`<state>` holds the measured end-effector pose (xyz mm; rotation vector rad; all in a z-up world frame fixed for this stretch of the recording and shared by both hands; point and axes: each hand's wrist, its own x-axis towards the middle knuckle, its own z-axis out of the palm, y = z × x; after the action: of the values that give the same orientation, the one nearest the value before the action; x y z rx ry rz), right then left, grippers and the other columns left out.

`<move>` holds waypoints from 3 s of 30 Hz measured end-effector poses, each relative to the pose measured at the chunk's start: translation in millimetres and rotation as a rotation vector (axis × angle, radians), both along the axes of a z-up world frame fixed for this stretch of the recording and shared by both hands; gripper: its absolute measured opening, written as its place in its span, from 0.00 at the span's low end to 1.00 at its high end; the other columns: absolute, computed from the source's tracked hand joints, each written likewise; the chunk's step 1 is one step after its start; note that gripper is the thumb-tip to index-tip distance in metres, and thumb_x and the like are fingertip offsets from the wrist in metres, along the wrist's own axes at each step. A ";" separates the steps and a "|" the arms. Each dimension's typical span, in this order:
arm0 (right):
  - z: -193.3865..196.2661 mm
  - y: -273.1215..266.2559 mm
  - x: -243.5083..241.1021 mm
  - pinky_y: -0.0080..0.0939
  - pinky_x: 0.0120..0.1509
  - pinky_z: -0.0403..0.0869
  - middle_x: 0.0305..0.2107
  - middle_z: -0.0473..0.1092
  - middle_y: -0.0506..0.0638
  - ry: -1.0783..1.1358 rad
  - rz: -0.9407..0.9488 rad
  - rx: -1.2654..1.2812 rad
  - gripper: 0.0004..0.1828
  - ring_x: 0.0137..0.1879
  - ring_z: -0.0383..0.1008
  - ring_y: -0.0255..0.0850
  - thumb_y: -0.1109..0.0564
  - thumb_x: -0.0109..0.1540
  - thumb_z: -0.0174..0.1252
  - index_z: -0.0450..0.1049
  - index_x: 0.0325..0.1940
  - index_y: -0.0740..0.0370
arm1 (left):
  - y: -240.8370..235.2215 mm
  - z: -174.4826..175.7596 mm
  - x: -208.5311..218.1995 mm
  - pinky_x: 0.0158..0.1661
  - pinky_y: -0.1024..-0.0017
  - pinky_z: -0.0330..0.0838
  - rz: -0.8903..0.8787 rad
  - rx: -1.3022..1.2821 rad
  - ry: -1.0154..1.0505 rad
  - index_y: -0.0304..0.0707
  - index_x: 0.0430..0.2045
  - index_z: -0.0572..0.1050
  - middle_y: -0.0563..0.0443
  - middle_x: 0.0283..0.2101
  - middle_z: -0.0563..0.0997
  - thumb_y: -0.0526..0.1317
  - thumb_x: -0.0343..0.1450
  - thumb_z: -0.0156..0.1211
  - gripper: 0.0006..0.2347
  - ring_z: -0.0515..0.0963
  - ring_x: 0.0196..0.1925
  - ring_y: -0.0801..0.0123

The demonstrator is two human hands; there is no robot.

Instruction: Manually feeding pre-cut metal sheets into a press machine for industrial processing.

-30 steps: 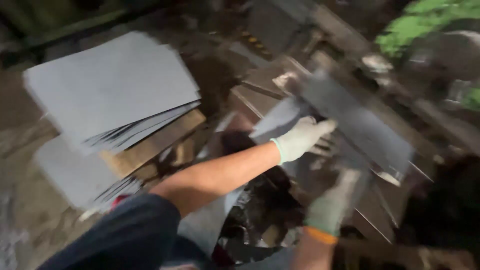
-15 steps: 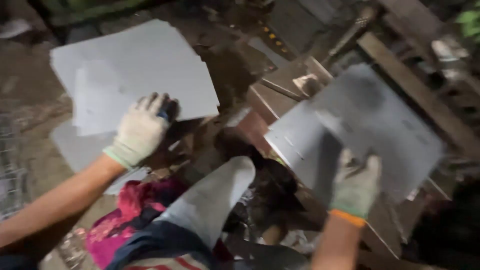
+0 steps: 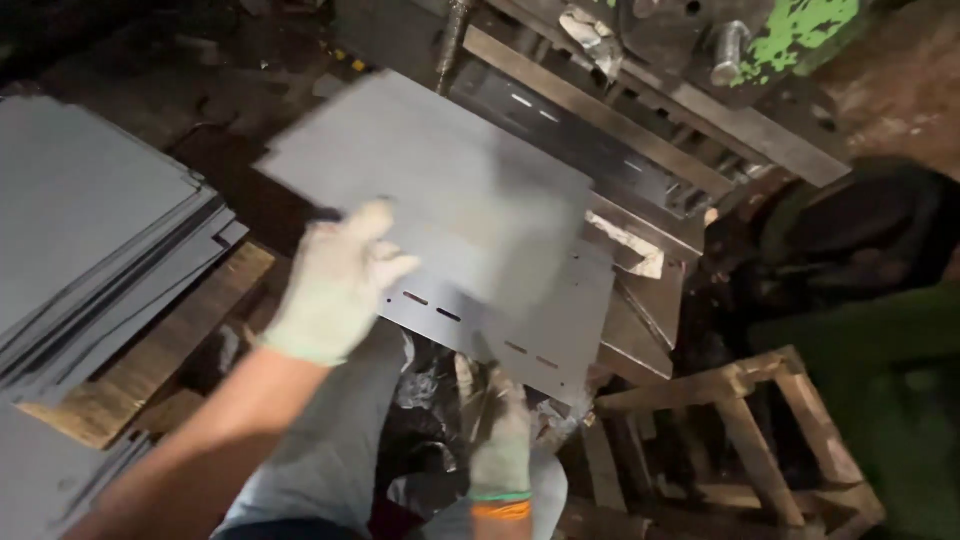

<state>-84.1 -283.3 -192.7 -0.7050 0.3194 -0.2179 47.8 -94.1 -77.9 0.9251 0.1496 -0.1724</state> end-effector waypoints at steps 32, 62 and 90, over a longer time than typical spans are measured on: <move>-88.7 -31.0 22.4 0.47 0.42 0.73 0.41 0.74 0.60 0.027 0.126 -0.227 0.29 0.40 0.74 0.47 0.37 0.71 0.52 0.73 0.56 0.68 | -207.6 -20.2 80.1 0.40 0.57 0.83 -0.057 -0.222 0.109 0.33 0.49 0.59 0.42 0.45 0.71 0.38 0.70 0.55 0.17 0.77 0.43 0.57; 20.7 -85.6 95.1 0.41 0.51 0.82 0.44 0.73 0.54 -0.057 -0.165 -0.228 0.21 0.45 0.77 0.44 0.50 0.69 0.59 0.70 0.60 0.66 | 186.8 19.8 -57.9 0.36 0.55 0.70 0.598 1.390 -0.350 0.33 0.42 0.80 0.35 0.37 0.80 0.43 0.77 0.59 0.10 0.77 0.38 0.45; -37.7 -11.1 -58.2 0.52 0.47 0.82 0.49 0.73 0.63 0.046 -0.153 -0.230 0.22 0.44 0.77 0.51 0.57 0.69 0.51 0.72 0.61 0.80 | -209.8 -49.3 91.5 0.40 0.53 0.84 -0.037 -0.244 0.132 0.32 0.48 0.57 0.44 0.41 0.68 0.41 0.73 0.55 0.17 0.74 0.39 0.57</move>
<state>-142.3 -294.4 -230.3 -0.9149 0.3970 -0.3885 139.3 -303.9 -127.1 0.6738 0.2286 -0.2795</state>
